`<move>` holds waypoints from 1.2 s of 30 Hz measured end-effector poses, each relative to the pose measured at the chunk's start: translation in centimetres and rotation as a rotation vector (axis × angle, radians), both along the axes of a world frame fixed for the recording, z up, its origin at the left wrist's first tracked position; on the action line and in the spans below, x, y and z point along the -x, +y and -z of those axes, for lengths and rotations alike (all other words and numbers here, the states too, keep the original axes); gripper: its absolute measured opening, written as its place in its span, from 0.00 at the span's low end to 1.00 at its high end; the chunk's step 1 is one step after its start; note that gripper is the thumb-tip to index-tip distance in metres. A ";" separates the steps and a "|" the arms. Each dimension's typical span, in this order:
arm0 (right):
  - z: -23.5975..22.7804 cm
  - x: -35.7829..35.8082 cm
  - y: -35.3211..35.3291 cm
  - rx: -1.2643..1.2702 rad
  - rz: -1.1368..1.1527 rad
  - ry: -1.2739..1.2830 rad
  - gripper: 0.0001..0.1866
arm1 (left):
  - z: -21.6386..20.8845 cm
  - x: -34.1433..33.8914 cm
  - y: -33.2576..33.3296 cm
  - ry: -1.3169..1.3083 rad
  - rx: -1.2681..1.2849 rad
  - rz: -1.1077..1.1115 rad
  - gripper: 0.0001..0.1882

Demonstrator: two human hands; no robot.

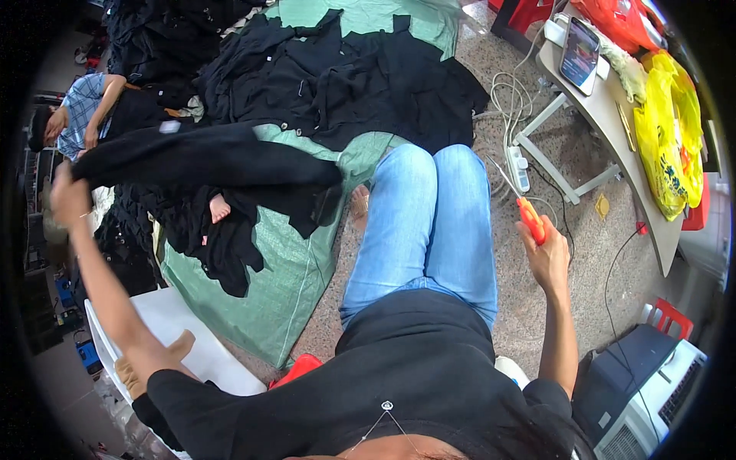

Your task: Trimming excess material and threads from black garments around grommets using scissors.

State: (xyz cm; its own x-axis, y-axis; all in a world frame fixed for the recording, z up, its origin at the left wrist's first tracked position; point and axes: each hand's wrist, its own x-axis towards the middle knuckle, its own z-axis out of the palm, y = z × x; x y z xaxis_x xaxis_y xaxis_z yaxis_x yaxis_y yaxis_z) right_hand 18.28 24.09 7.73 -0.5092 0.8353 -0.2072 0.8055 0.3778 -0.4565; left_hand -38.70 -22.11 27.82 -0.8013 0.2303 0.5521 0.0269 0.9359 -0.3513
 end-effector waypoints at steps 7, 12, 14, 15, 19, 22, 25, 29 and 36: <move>3.1 4.7 1.0 -0.007 -0.026 0.054 0.16 | 4.5 9.8 -6.3 0.047 0.218 0.051 0.20; 13.0 8.8 6.0 -0.131 -0.076 0.015 0.19 | 31.8 1.4 10.8 -0.656 -0.225 0.457 0.12; 17.8 11.2 8.6 0.018 -0.037 -0.006 0.18 | 44.2 -2.0 14.1 -0.985 -0.091 0.444 0.15; 19.8 13.0 9.2 0.156 0.012 -0.053 0.18 | 48.4 -4.1 16.8 -1.108 -0.102 0.464 0.16; 30.4 17.5 10.3 -0.048 -0.230 -0.012 0.16 | 57.9 -9.9 25.2 -1.061 -0.208 0.588 0.26; 35.6 20.3 10.0 -0.129 -0.407 -0.014 0.21 | 60.6 -10.6 27.4 -1.003 -0.183 0.510 0.28; 38.9 22.4 8.8 -0.172 -0.496 -0.147 0.29 | 61.1 -9.3 27.4 -0.951 -0.212 0.529 0.24; 41.6 23.4 8.6 -0.277 -0.530 -0.157 0.15 | 60.9 -5.8 24.8 -1.006 -0.562 0.591 0.10; 32.3 23.8 14.4 -0.047 -0.245 -0.018 0.15 | 49.2 -3.5 26.1 -1.186 -0.952 0.591 0.05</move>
